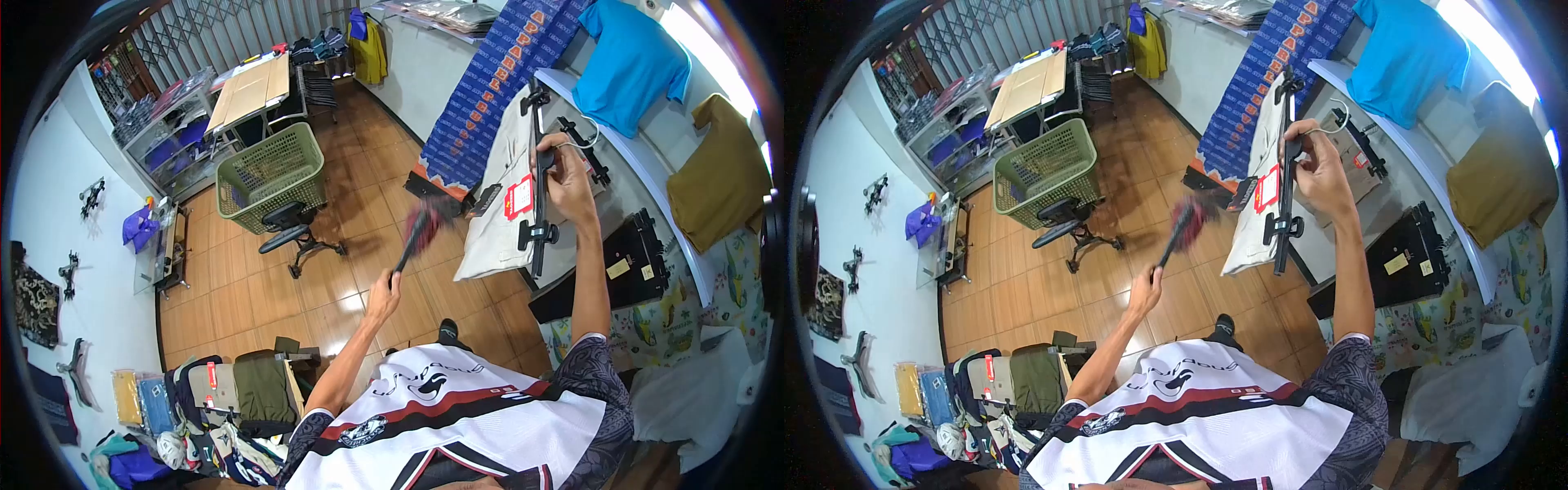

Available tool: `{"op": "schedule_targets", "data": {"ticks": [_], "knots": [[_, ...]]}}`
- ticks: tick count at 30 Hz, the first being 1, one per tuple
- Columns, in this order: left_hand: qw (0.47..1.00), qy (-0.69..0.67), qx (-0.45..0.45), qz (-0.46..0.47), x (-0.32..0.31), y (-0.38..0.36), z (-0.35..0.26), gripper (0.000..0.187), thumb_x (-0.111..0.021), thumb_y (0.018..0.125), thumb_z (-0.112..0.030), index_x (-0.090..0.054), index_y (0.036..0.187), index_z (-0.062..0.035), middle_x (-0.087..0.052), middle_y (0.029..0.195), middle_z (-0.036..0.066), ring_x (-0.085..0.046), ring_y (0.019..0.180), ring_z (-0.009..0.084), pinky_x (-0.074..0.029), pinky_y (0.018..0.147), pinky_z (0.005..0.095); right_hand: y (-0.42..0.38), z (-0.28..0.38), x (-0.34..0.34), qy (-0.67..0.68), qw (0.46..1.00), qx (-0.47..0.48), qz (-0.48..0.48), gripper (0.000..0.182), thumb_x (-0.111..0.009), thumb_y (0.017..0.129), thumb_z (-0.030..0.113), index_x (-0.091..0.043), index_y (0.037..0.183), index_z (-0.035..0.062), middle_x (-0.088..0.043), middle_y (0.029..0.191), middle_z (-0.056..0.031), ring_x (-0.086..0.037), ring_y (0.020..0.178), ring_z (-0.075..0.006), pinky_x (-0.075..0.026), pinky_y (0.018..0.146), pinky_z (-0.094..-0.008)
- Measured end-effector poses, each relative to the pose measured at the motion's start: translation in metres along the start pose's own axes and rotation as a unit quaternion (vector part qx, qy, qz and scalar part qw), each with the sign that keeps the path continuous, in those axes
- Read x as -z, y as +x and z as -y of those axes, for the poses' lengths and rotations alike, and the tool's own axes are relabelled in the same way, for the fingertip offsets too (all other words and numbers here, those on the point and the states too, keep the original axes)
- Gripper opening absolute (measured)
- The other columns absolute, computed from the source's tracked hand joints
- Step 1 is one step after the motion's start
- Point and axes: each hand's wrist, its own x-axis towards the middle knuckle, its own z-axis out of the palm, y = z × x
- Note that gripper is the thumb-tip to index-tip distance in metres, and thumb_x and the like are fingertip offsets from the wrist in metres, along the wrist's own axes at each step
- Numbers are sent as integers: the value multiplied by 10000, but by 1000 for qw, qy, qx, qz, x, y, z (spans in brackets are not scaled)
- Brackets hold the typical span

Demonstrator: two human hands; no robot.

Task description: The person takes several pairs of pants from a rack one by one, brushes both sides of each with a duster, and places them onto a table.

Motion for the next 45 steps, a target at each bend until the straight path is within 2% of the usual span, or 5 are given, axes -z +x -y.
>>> {"op": "schedule_targets", "data": {"ticks": [7, 15, 31, 39, 45], "knots": [[992, -110, -59, -9, 2, 18, -90, 275, -559, 1036, -297, -593, 1114, -36, -599, 693, 246, -630, 654, 454, -444, 555, 479, 8, -8, -11, -30, 999, 14, -26, 254, -698, 927, 23, -514, 1085, 101, -588, 940, 38, -565, 851, -44, -433, 678, -221], [944, 245, 96, 201, 14, -30, 74, 399, -504, 1006, -420, -688, 1157, -100, -718, 989, 257, -684, 944, 466, -545, 826, 544, 13, -14, -6, -440, 892, 92, -56, 292, -828, 758, 127, -641, 974, 65, -621, 992, -112, -617, 921, -310, -478, 855, -406], [957, -181, -68, -214, 77, 28, -88, 205, -514, 1071, -237, -552, 1018, -44, -466, 669, -26, -430, 590, 88, -382, 520, 320, -9, -157, -31, -309, 913, -224, 145, 430, -744, 767, 256, -702, 1055, -61, -728, 894, -207, -713, 860, -284, -542, 800, -397], [980, 130, -14, 148, -54, -10, 46, 346, -535, 1022, -341, -655, 1038, -17, -669, 869, 313, -661, 853, 498, -500, 733, 553, 6, -100, -13, -64, 962, -260, -55, 170, -684, 903, 106, -688, 980, -45, -609, 714, 2, -515, 581, -51, -403, 542, -243], [1000, 16, 3, -20, 7, 21, -16, 368, -533, 1035, -362, -630, 1056, -8, -661, 778, 274, -653, 724, 476, -487, 626, 511, 3, -77, 1, 37, 966, -230, -110, 371, -688, 905, 93, -609, 1218, -90, -605, 764, 1, -487, 576, -40, -370, 542, -214]]}}
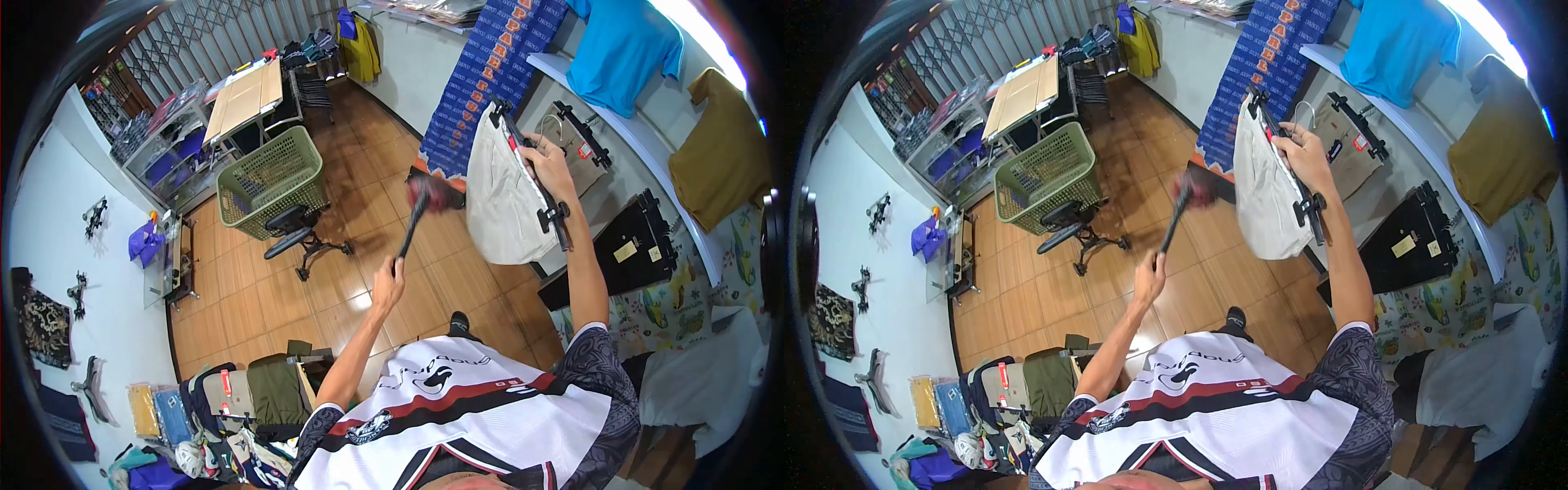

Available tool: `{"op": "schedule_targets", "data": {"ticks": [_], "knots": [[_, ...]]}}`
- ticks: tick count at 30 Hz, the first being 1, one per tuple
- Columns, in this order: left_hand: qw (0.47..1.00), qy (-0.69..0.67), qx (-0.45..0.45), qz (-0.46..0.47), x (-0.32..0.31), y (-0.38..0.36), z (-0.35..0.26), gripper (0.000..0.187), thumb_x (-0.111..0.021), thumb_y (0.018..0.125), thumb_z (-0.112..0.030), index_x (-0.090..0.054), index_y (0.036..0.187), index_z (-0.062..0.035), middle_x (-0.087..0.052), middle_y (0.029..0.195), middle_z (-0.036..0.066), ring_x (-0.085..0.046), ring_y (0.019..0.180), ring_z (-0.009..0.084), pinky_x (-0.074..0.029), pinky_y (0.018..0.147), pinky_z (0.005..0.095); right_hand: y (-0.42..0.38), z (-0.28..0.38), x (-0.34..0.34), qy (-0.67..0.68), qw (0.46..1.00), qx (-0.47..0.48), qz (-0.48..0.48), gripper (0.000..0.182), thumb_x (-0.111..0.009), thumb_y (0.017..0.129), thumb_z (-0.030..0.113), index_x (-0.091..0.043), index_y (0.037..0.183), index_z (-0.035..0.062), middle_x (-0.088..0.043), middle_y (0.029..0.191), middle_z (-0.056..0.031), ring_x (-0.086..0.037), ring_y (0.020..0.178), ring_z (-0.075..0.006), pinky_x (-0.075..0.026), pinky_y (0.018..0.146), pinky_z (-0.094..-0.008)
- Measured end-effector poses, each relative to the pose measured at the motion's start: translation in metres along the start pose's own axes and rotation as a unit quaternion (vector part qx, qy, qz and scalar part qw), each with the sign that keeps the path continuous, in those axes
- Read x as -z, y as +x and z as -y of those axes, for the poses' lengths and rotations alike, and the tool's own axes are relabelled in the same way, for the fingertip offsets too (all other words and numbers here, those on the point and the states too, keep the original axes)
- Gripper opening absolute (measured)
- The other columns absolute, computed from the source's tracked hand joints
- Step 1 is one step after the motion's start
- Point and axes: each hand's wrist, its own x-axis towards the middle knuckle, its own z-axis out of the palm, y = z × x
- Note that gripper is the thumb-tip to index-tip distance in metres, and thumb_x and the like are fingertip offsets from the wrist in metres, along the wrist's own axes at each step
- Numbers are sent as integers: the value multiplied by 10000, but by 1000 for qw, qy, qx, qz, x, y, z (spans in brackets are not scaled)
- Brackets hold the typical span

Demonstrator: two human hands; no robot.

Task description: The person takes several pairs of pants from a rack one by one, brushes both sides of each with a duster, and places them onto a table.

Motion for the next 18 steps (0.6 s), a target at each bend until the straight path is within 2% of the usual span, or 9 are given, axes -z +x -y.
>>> {"op": "schedule_targets", "data": {"ticks": [2, 4, 6, 7, 10, 12, 14, 16, 18], "knots": [[997, -67, -17, -23, 19, 4, -56, 360, -542, 1037, -361, -629, 1038, -12, -638, 716, 248, -636, 662, 450, -464, 576, 479, 0, 3, -5, 6, 1000, 13, -11, 423, -688, 905, 88, -581, 1273, -92, -607, 787, -4, -491, 587, -39, -369, 547, -209], [990, -128, -46, -27, 18, 2, -82, 348, -553, 1035, -360, -638, 1022, -23, -616, 676, 229, -620, 630, 433, -448, 553, 460, 5, 1, -4, 37, 999, 11, 2, 430, -682, 890, 66, -578, 1274, -95, -605, 796, -6, -499, 601, -41, -376, 557, -206], [990, -99, -88, 39, 6, -18, -85, 348, -552, 1031, -369, -661, 1022, -39, -638, 695, 231, -640, 657, 434, -462, 573, 479, 9, 8, -6, 63, 998, 14, 5, 430, -681, 880, 58, -582, 1269, -94, -605, 798, -4, -502, 600, -41, -378, 559, -204], [988, -84, -110, 72, 4, -29, -84, 348, -551, 1028, -374, -673, 1021, -47, -650, 704, 232, -650, 670, 435, -468, 582, 488, 10, 13, -11, 121, 992, -1, -22, 401, -686, 864, 54, -603, 1235, -75, -594, 765, 8, -503, 594, -42, -373, 557, -197], [971, 137, -114, 159, -32, -50, -9, 366, -549, 1018, -397, -694, 1029, -61, -671, 753, 244, -677, 711, 435, -483, 617, 521, 5, 25, 0, 109, 994, -1, 12, 328, -674, 875, 62, -623, 1179, -50, -568, 706, 20, -497, 588, -34, -360, 554, -183], [974, 154, -57, 157, -29, -54, 30, 387, -544, 1013, -419, -686, 1032, -59, -670, 778, 260, -683, 732, 441, -487, 637, 537, -9, 42, -2, 97, 995, -4, 16, 378, -664, 887, 80, -592, 1230, -61, -559, 701, 21, -475, 551, -25, -334, 505, -177], [984, 131, -23, 115, -15, -42, 27, 382, -547, 1012, -416, -670, 1036, -55, -661, 781, 270, -683, 735, 444, -488, 640, 541, -20, 56, -3, 82, 996, -13, 33, 405, -660, 892, 86, -574, 1259, -64, -553, 695, 22, -463, 531, -21, -320, 480, -175], [997, 70, -2, 36, 16, -23, -18, 353, -559, 1015, -390, -645, 1042, -48, -644, 762, 275, -678, 718, 446, -484, 626, 531, -18, 50, -5, 81, 995, -13, 51, 433, -655, 898, 94, -559, 1291, -58, -548, 696, 22, -449, 514, -15, -308, 455, -172], [998, -49, -8, -40, 31, -6, -61, 305, -570, 1017, -351, -619, 1055, -52, -632, 745, 275, -669, 711, 453, -478, 613, 527, -26, 52, -12, 94, 993, -14, 69, 432, -656, 898, 97, -562, 1293, -51, -550, 700, 20, -448, 514, -14, -310, 456, -170]]}}
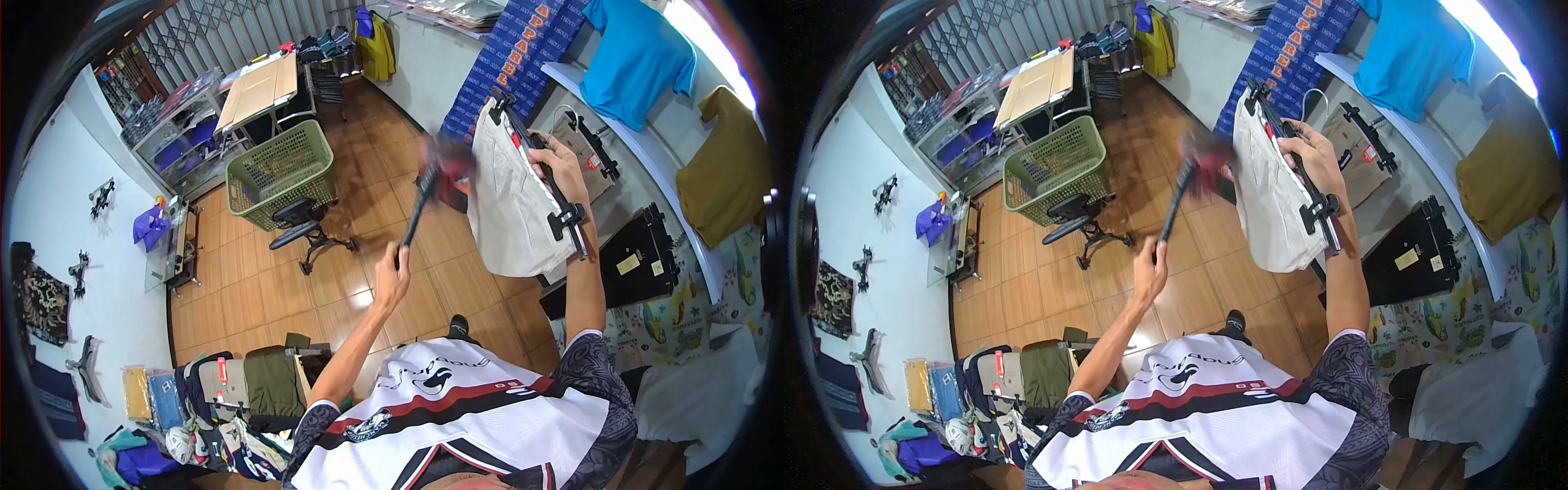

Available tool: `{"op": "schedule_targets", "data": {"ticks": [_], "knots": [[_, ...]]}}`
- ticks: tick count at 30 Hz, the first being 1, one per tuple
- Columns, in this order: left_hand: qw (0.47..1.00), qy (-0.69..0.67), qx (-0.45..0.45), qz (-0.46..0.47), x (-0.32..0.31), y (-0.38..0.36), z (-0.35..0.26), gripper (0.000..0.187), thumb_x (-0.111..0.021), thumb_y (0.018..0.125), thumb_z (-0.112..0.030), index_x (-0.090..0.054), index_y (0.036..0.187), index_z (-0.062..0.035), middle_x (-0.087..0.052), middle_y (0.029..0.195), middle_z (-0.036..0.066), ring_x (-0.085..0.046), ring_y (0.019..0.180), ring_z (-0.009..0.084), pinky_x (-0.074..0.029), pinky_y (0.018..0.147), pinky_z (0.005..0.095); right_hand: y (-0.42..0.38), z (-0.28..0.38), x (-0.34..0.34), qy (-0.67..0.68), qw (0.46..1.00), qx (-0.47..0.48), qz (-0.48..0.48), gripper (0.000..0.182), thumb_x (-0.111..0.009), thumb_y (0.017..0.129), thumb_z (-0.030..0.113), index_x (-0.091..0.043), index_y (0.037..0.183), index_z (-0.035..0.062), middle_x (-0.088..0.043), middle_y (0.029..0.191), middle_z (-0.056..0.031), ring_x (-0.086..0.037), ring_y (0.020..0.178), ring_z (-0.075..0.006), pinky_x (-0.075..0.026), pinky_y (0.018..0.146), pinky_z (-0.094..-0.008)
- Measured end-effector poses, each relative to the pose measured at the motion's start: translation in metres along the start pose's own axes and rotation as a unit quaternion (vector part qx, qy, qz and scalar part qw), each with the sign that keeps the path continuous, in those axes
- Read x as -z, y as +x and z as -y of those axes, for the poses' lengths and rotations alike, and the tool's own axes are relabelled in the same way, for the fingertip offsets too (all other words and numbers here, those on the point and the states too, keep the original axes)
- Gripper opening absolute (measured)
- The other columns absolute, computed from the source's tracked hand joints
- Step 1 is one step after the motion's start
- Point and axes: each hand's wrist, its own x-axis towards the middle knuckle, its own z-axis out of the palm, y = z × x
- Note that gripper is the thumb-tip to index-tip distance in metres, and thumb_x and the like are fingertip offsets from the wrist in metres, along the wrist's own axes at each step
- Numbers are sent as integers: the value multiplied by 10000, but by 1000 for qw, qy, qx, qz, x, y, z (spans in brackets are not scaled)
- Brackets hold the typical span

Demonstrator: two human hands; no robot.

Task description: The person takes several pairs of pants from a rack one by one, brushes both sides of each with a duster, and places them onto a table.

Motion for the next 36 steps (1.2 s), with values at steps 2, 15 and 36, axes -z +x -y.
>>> {"op": "schedule_targets", "data": {"ticks": [2, 15, 36], "knots": [[997, -59, -20, -44, -6, 4, -17, 264, -580, 1017, -315, -601, 1066, -57, -621, 732, 275, -660, 703, 460, -469, 600, 522, -9, 14, -13, 0, 1000, -11, 17, 413, -650, 900, 87, -578, 1287, -38, -554, 708, 22, -460, 548, -18, -329, 491, -170], [997, 62, 37, -24, 8, -22, 45, 326, -527, 1041, -355, -611, 1122, -51, -643, 745, 262, -651, 702, 461, -484, 621, 520, -13, 8, -41, 31, 998, -37, 43, 402, -645, 900, 63, -592, 1281, -55, -622, 812, -19, -523, 634, -41, -388, 560, -169], [943, -42, 172, -281, 96, -181, 18, 339, -589, 1009, -360, -666, 1148, -61, -684, 836, 255, -669, 766, 453, -505, 666, 494, -1, -18, -311, 148, 940, -6, 307, 403, -629, 937, 49, -568, 1324, -44, -570, 685, 5, -455, 481, -23, -344, 423, -172]]}}
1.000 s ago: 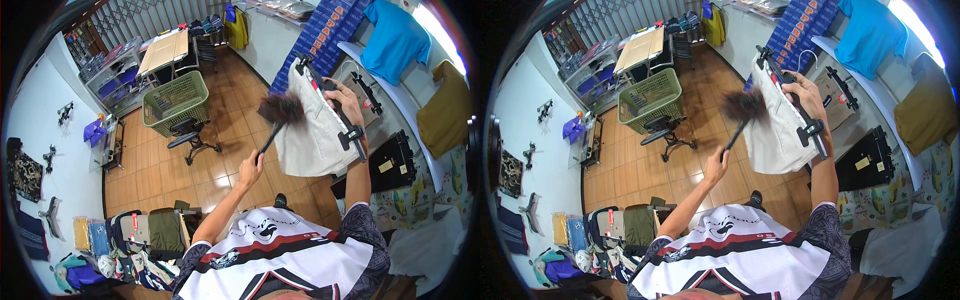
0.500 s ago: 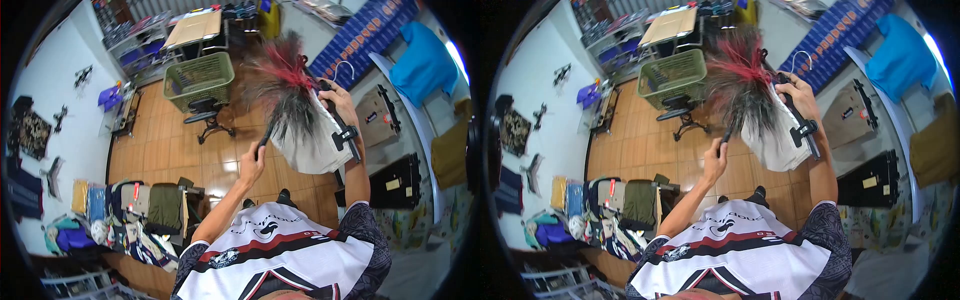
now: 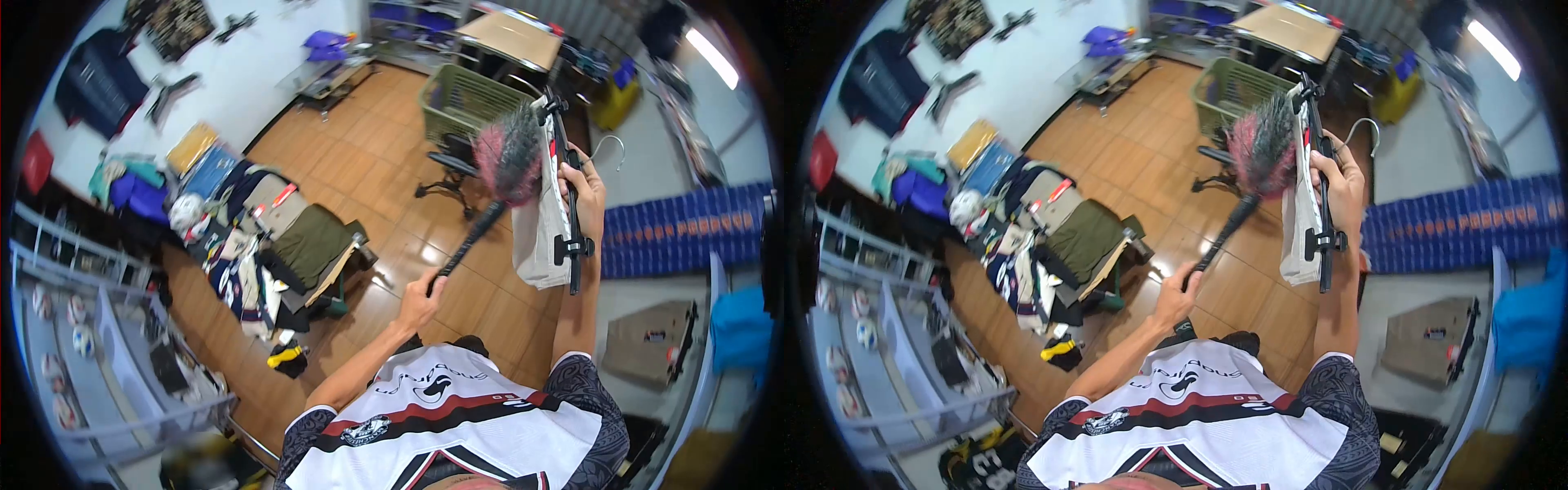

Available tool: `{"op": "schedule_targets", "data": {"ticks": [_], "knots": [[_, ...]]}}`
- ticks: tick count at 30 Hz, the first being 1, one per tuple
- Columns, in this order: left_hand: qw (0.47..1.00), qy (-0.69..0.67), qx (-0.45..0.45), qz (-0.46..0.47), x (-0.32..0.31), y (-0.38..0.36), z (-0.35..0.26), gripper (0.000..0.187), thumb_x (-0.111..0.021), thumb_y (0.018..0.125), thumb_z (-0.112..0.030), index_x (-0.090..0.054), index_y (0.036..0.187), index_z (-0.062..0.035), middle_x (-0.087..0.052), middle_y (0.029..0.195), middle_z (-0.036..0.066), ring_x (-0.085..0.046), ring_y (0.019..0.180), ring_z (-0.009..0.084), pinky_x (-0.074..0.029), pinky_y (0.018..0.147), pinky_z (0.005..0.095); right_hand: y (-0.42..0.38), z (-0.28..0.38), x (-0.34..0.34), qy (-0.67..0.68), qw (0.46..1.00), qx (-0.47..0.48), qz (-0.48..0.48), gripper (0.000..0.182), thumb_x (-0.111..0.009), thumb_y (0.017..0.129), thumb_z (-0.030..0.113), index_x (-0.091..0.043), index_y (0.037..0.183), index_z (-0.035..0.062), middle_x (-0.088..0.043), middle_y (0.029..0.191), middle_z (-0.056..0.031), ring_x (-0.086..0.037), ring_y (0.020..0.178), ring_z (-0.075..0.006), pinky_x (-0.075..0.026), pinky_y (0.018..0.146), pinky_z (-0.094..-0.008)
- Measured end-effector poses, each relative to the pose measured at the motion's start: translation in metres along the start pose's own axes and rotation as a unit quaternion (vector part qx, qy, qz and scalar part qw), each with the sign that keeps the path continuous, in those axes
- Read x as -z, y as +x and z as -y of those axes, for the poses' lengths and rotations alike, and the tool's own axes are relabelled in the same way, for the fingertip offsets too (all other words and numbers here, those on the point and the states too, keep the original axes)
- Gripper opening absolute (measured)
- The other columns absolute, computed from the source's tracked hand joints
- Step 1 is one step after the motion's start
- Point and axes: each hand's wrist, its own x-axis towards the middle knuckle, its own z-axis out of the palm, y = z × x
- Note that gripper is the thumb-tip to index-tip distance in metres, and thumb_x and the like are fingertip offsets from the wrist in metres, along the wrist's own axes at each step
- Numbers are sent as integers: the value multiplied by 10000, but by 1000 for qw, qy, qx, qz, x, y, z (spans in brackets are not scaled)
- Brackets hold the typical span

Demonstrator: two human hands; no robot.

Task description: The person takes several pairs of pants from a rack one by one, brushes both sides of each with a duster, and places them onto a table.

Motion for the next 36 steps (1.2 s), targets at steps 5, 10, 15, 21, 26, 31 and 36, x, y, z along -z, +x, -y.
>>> {"op": "schedule_targets", "data": {"ticks": [5, 10, 15, 21, 26, 31, 36], "knots": [[979, 179, 97, 19, 21, -35, 85, 370, -590, 987, -419, -704, 1107, -89, -690, 897, 269, -681, 855, 460, -530, 728, 546, 22, -29, -76, 26, 996, -46, 72, 381, -640, 959, 79, -592, 1322, -25, -603, 722, -6, -484, 501, -31, -364, 431, -182], [960, 182, 200, -76, 88, -117, 166, 379, -583, 995, -396, -696, 1072, -43, -697, 936, 266, -671, 909, 472, -523, 765, 528, 44, -81, -137, -54, 984, -26, 168, 426, -642, 899, -15, -603, 1323, -24, -610, 752, 1, -497, 535, -34, -377, 464, -190], [926, 106, 237, -273, 144, -157, 177, 329, -569, 1018, -323, -666, 1087, -16, -700, 936, 254, -683, 901, 453, -518, 749, 476, 74, -147, -205, -68, 977, -14, 200, 451, -640, 876, -30, -583, 1324, -33, -608, 761, 13, -510, 571, -37, -397, 484, -205], [859, 59, 273, -429, 169, -172, 188, 319, -550, 1040, -271, -641, 1123, 23, -681, 886, 212, -675, 840, 330, -508, 766, 406, 117, -220, -308, -56, 963, 1, 264, 441, -654, 883, -13, -581, 1317, -44, -657, 837, -13, -556, 648, -51, -435, 555, -210], [817, 10, 298, -494, 186, -166, 214, 309, -542, 1045, -249, -640, 1105, 38, -669, 861, 196, -651, 803, 292, -499, 756, 403, 157, -311, -416, -76, 943, 30, 323, 455, -660, 878, 6, -580, 1321, -58, -695, 1014, -66, -584, 744, -60, -477, 640, -221], [760, 35, 357, -542, 216, -144, 224, 319, -544, 1043, -262, -646, 1086, 37, -652, 837, 211, -643, 784, 331, -494, 738, 426, 190, -389, -529, -199, 924, 78, 318, 455, -668, 845, 29, -602, 1286, -62, -670, 872, -13, -552, 704, -58, -496, 689, -228], [694, 52, 426, -578, 255, -103, 204, 330, -540, 1044, -271, -641, 1075, 41, -638, 823, 228, -634, 750, 366, -481, 704, 450, 214, -479, -627, -235, 909, 76, 337, 459, -666, 823, 11, -622, 1280, 15, -610, 776, -41, -536, 665, -101, -489, 647, -288]]}}
